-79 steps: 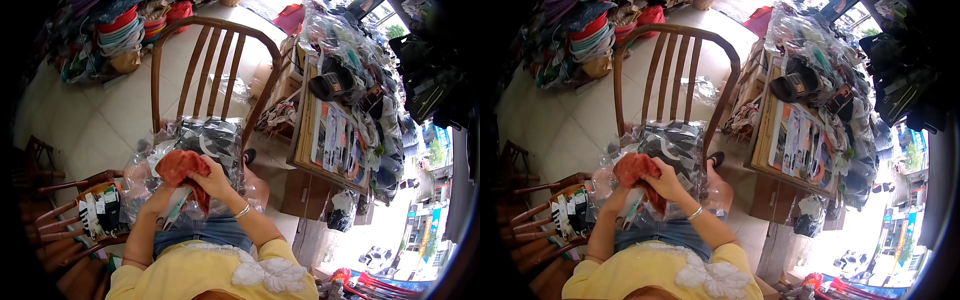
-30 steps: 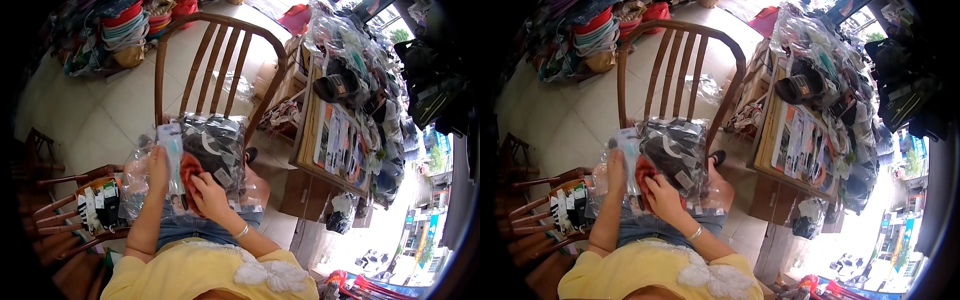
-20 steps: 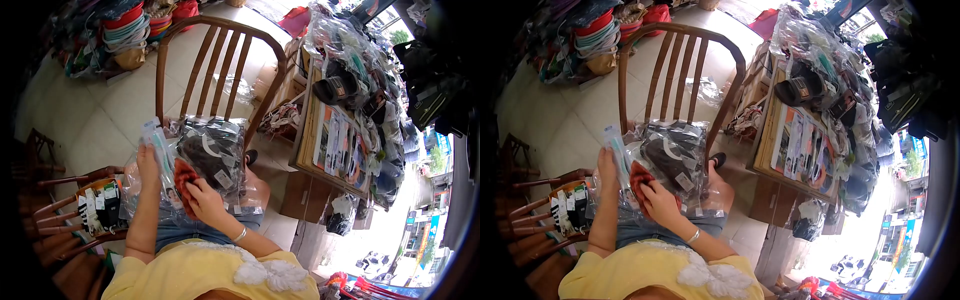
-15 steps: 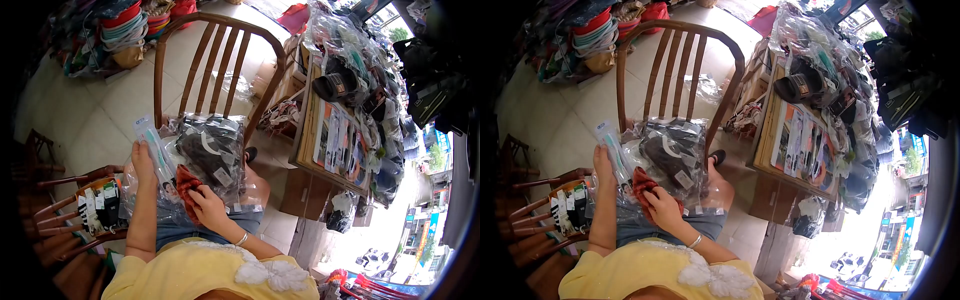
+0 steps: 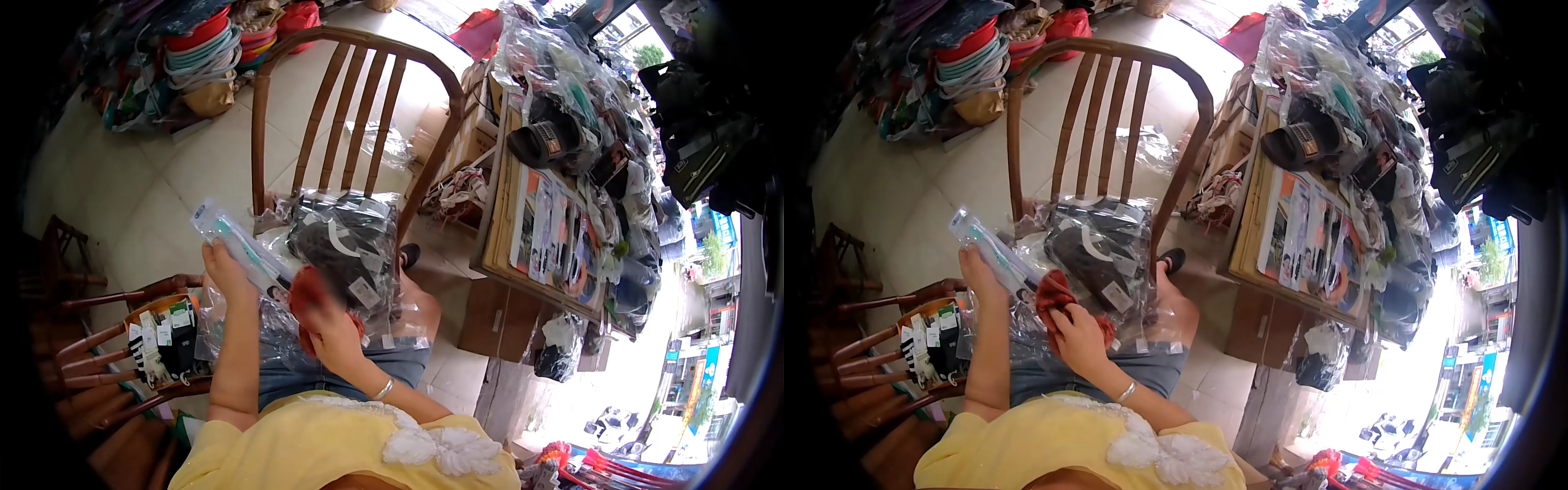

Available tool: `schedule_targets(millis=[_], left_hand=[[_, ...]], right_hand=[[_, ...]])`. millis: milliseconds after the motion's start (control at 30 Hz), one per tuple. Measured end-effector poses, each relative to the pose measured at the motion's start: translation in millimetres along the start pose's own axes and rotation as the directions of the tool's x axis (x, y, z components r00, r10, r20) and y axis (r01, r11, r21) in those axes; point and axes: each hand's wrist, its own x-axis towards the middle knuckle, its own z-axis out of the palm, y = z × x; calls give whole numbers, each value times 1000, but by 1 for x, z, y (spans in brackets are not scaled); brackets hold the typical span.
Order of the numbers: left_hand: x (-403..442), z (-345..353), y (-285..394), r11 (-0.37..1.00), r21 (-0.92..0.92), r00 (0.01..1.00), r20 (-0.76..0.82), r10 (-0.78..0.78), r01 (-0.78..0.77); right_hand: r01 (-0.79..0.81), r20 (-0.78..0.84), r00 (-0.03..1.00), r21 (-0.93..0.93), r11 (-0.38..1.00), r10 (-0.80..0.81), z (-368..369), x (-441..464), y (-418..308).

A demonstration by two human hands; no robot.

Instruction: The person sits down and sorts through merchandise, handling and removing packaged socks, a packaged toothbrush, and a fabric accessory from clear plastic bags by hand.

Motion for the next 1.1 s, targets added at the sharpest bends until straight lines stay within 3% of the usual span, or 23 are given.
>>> schedule_targets(millis=[33, 67, 133, 167, 200, 300, 467, 533, 567, 600, 667, 700, 733, 767, 800, 867, 900, 933, 967, 1000, 1033, 1100], left_hand=[[2, -1, 0, 999, -48, 1000, -3, -15, 15], [1, -1, 1, 995, -93, 999, -4, -34, 34], [-14, 8, 4, 988, -145, 998, -21, -58, 55], [-23, 16, 5, 977, -203, 997, -35, -74, 66], [-31, 19, 5, 977, -205, 997, -33, -73, 65], [-57, 17, 6, 927, -323, 981, 91, -172, 192], [-68, -36, -5, 933, -204, 924, 307, -228, 297], [-54, -65, -10, 913, -82, 845, 419, -332, 400], [-48, -61, 12, 956, -95, 874, 438, -211, 278], [-40, -64, 28, 955, -92, 872, 439, -214, 281], [-19, -75, 49, 994, 47, 869, 490, 65, -100], [-12, -77, 53, 969, 216, 830, 557, -23, -117], [-14, -74, 53, 969, 217, 834, 551, -22, -118], [-22, -66, 52, 927, 346, 601, 775, -196, -143], [-31, -56, 50, 869, 448, 297, 877, -379, -213], [-68, -20, 55, 677, 677, 242, 735, -633, -288], [-78, -13, 51, 678, 676, 239, 737, -633, -288], [-88, -8, 43, 751, 630, 322, 765, -557, -197], [-93, -6, 38, 817, 567, 408, 775, -483, -110], [-93, -4, 36, 817, 567, 406, 775, -485, -106], [-92, -2, 35, 813, 568, 419, 775, -474, -131], [-94, -2, 35, 808, 569, 442, 771, -459, -153]], right_hand=[[-76, 32, 997, 120, 990, 72, 10, -10, 12], [-79, 35, 997, 119, 990, 75, 15, -10, 18], [-147, -132, 967, 406, 902, 217, 23, -10, 30], [-298, -95, 901, 573, 764, 423, 28, -7, 36], [-350, -82, 826, 700, 623, 557, 32, 0, 44], [-255, -106, 773, 851, 459, 625, 17, 31, 50], [-169, -50, 808, 935, 312, 587, -17, 53, 70], [-201, -50, 832, 901, 385, 552, -48, 60, 56], [-158, -57, 887, 895, 418, 458, -59, 61, 61], [-159, -59, 885, 895, 417, 462, -70, 60, 64], [-216, 115, 963, 871, 441, 246, -87, 60, 63], [-280, 188, 955, 823, 494, 229, -87, 59, 67], [-283, 194, 955, 823, 493, 226, -83, 60, 67], [-231, 179, 973, 787, 572, 147, -75, 61, 66], [-169, 166, 984, 745, 645, 66, -68, 64, 64], [-257, 238, 963, 668, 698, 127, -67, 71, 42], [-180, 114, 984, 588, 789, 139, -64, 75, 33], [-113, -10, 991, 487, 866, 135, -61, 79, 27], [-116, -9, 990, 484, 867, 138, -65, 81, 23], [80, -84, 994, 157, 984, -67, -69, 83, 20], [264, -81, 956, -193, 945, -283, -71, 83, 18], [260, -67, 958, -204, 944, -279, -72, 81, 17]])
